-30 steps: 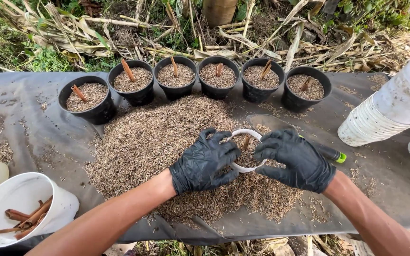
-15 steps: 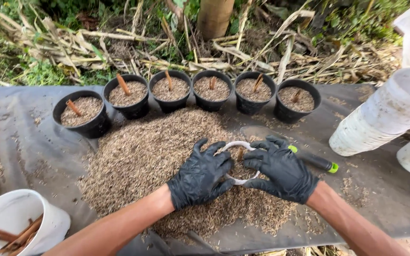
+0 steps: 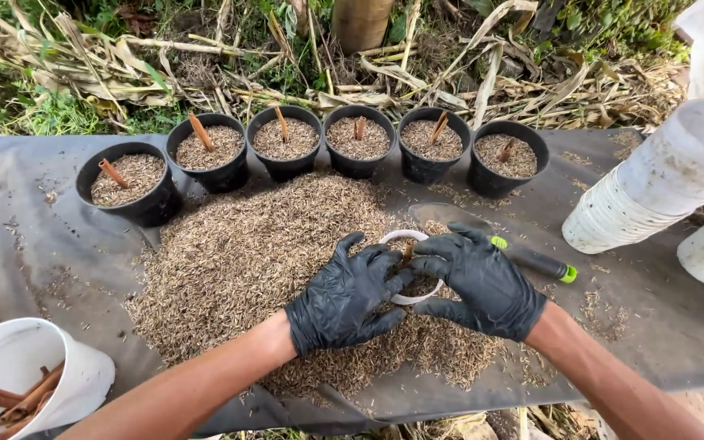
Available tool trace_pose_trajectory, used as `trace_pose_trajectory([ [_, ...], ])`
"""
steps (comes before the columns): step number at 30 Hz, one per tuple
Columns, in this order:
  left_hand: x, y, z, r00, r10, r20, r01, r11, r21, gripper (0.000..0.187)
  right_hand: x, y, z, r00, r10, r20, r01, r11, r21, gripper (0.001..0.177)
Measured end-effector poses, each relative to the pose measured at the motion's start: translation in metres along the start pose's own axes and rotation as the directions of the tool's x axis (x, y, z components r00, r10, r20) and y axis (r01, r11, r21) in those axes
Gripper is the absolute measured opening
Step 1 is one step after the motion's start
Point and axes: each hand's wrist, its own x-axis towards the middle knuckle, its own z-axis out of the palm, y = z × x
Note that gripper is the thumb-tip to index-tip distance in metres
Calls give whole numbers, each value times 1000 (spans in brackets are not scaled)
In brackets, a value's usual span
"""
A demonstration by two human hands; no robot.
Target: Preparing plant cuttings by filling small cups with mulch and inserting wooden sticks.
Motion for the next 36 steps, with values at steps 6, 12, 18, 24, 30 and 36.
trace_pose_trajectory([
  [6,-3,-6,20,999,-10,-36,7,995,-96,60,0,-2,-5,990,30,138,-42,996,83,63],
  [12,-7,-7,17,999,48,-23,-46,996,80,55,-10,3,9,988,16,153,-26,997,68,56],
  [18,-9,-14,39,999,42,-24,-38,992,123,59,-19,17,33,999,-32,28,26,986,167,45],
  [24,-9,-5,24,994,57,-91,-45,990,132,64,-3,15,10,996,75,-56,-75,997,13,63],
  [30,-8,-8,19,992,125,-35,-122,989,87,47,6,13,2,999,-18,-39,20,998,65,73],
  [36,-7,-9,18,989,131,-72,-123,987,107,47,7,8,7,997,16,77,-23,996,91,85],
])
